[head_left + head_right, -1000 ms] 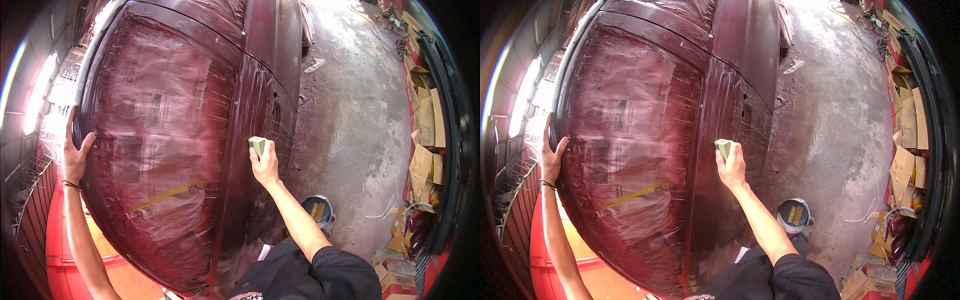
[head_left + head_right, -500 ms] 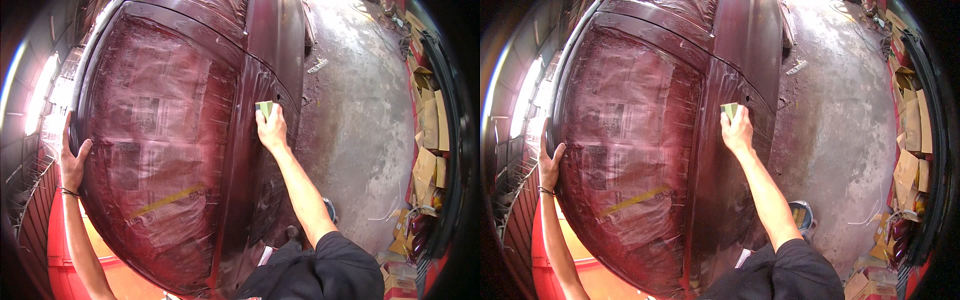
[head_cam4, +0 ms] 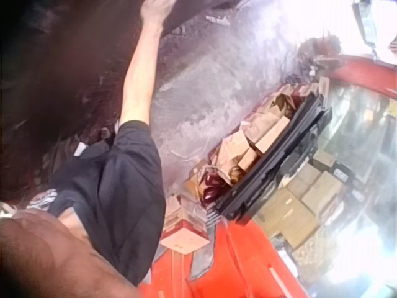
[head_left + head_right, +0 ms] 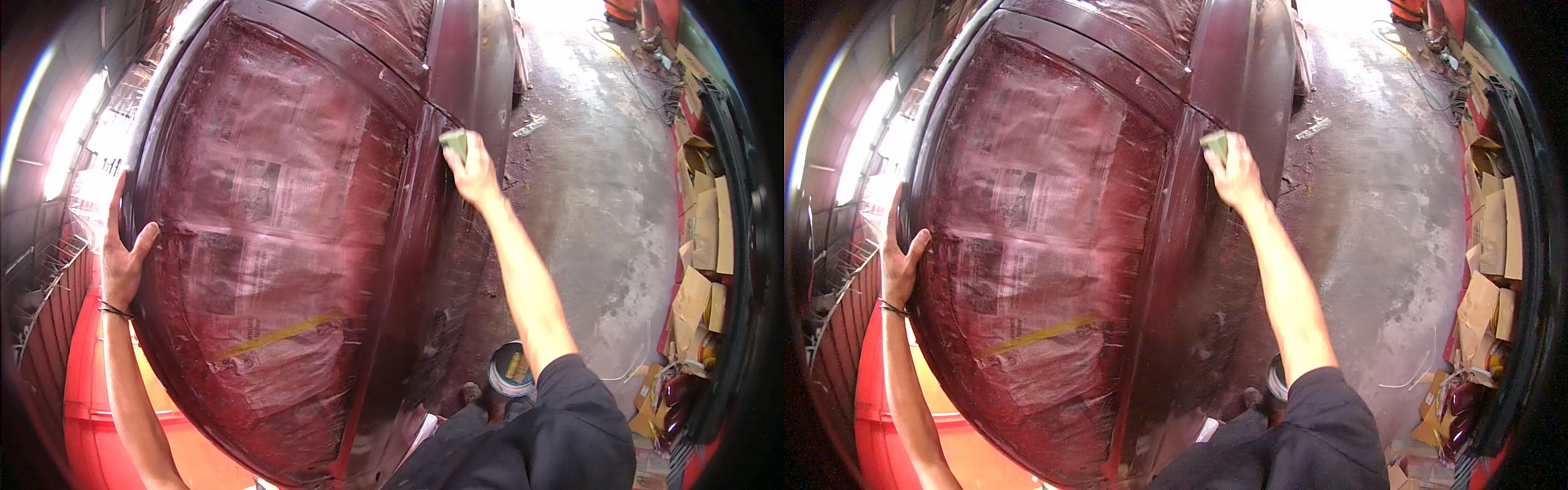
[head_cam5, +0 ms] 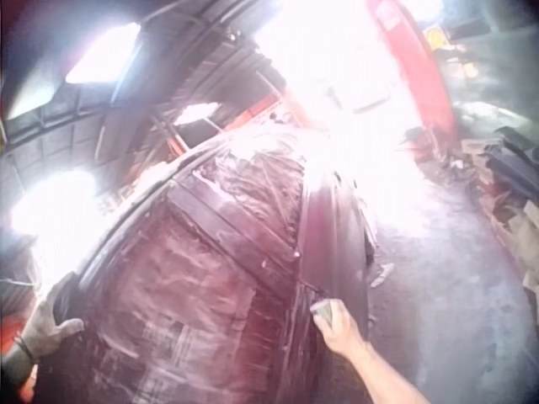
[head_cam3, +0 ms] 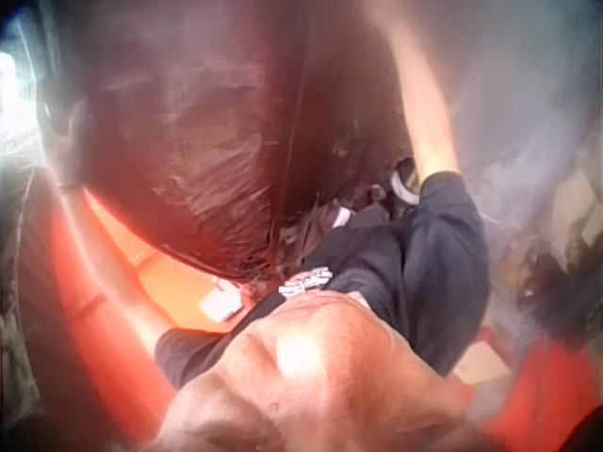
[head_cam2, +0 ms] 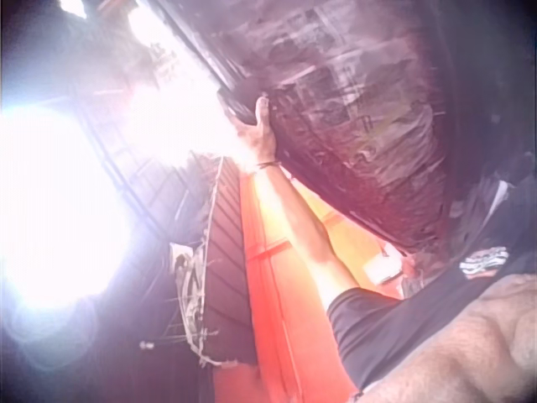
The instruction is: The person sits on the floor and uses a green sanding block to wet-sand the surface of a maroon car door. They repeatedly dip the block into a bucket of water and rub it across the door panel, covering multiple areas.
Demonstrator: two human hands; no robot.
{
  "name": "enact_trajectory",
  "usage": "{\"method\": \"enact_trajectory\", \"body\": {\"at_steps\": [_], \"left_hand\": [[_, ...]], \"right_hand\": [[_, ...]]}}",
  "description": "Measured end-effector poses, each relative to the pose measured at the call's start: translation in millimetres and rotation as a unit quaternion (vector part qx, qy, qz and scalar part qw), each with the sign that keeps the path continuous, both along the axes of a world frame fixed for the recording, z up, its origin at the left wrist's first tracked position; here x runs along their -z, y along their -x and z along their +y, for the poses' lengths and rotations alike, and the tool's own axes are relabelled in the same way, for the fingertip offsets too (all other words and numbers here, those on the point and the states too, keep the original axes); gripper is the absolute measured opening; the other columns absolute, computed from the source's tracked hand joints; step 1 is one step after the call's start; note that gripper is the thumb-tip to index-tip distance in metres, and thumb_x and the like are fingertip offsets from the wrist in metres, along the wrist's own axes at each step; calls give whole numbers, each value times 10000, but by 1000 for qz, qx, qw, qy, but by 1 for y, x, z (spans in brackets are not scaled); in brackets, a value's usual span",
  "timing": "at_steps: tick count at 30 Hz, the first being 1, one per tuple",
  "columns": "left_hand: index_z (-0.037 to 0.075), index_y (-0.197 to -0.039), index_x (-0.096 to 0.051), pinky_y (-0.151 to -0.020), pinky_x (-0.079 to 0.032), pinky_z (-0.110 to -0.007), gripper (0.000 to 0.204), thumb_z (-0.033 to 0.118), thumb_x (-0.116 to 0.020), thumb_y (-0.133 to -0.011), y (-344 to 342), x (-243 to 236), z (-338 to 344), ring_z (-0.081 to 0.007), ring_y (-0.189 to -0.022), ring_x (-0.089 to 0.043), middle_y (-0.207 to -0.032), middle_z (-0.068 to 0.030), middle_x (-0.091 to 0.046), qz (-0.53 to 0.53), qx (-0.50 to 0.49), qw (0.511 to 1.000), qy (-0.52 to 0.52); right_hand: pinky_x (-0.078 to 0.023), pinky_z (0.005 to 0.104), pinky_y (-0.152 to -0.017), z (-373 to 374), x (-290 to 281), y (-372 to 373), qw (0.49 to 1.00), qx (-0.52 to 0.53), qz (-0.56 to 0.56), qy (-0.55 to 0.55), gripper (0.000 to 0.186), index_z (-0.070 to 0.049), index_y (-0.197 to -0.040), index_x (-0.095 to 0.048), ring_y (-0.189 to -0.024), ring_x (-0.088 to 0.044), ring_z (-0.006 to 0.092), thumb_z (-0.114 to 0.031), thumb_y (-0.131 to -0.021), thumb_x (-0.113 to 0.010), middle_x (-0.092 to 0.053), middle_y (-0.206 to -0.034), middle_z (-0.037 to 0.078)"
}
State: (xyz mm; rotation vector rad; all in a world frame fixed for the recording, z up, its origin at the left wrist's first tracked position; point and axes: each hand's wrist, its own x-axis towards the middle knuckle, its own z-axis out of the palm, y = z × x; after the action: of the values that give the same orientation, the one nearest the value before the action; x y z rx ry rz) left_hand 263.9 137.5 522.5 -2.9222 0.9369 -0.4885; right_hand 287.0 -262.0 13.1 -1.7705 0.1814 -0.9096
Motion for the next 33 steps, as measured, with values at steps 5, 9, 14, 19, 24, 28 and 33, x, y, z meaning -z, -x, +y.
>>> {"method": "enact_trajectory", "body": {"at_steps": [5,9,14,19,24,28,33], "left_hand": [[74,-1681,-316,-1319,-199,-453,910,362,-754,-938,2,5,-5,-282,-1598,-301,-1721,-145,-356,6,-8,1000,2],[76,-1676,-335,-1289,-273,-445,888,223,-760,-911,3,7,-12,-286,-1543,-397,-1681,-156,-421,4,-11,1000,2],[74,-1680,-326,-1288,-273,-449,892,256,-749,-916,5,1,-10,-280,-1545,-394,-1682,-160,-420,-19,-8,999,-24],[65,-1680,-319,-1293,-266,-453,898,280,-751,-923,4,3,1,-290,-1559,-377,-1697,-160,-398,-1,-29,1000,-5],[70,-1681,-317,-1303,-247,-457,884,264,-743,-932,-4,3,-5,-288,-1579,-344,-1714,-150,-373,-12,-14,1000,-10],[71,-1681,-317,-1304,-247,-462,871,246,-739,-939,-2,2,-2,-291,-1580,-343,-1714,-148,-373,-22,-14,999,-32],[83,-1682,-320,-1300,-261,-465,855,281,-733,-960,6,1,2,-294,-1575,-353,-1710,-147,-379,-21,-23,999,-40]], "right_hand": [[-515,513,-1042,-50,-50,-56,991,-41,26,123,442,-34,-1332,-565,-1217,-624,443,-331,-1022,-675,-649,-1287,218],[-493,475,-1084,-54,19,-21,995,-86,-47,30,319,-72,-1292,-629,-1237,-635,388,-232,-1021,-682,-670,-1278,170],[-485,482,-1078,-52,-4,-21,993,-80,-47,69,347,-71,-1305,-606,-1242,-621,389,-181,-990,-698,-665,-1260,168],[-485,475,-1071,-57,-13,-38,993,-88,-14,83,370,-62,-1312,-586,-1219,-620,394,-240,-1005,-693,-659,-1244,170],[-531,468,-989,-48,34,-5,995,-59,-9,-79,344,-37,-1298,-582,-1131,-670,392,-247,-1044,-679,-673,-1203,203],[-556,498,-925,14,27,34,992,8,55,-111,363,-36,-1273,-585,-1096,-686,455,-301,-1040,-670,-668,-1159,237],[-553,532,-889,69,27,68,992,45,38,-115,414,31,-1279,-543,-1031,-676,494,-285,-1036,-656,-638,-1171,281]]}}
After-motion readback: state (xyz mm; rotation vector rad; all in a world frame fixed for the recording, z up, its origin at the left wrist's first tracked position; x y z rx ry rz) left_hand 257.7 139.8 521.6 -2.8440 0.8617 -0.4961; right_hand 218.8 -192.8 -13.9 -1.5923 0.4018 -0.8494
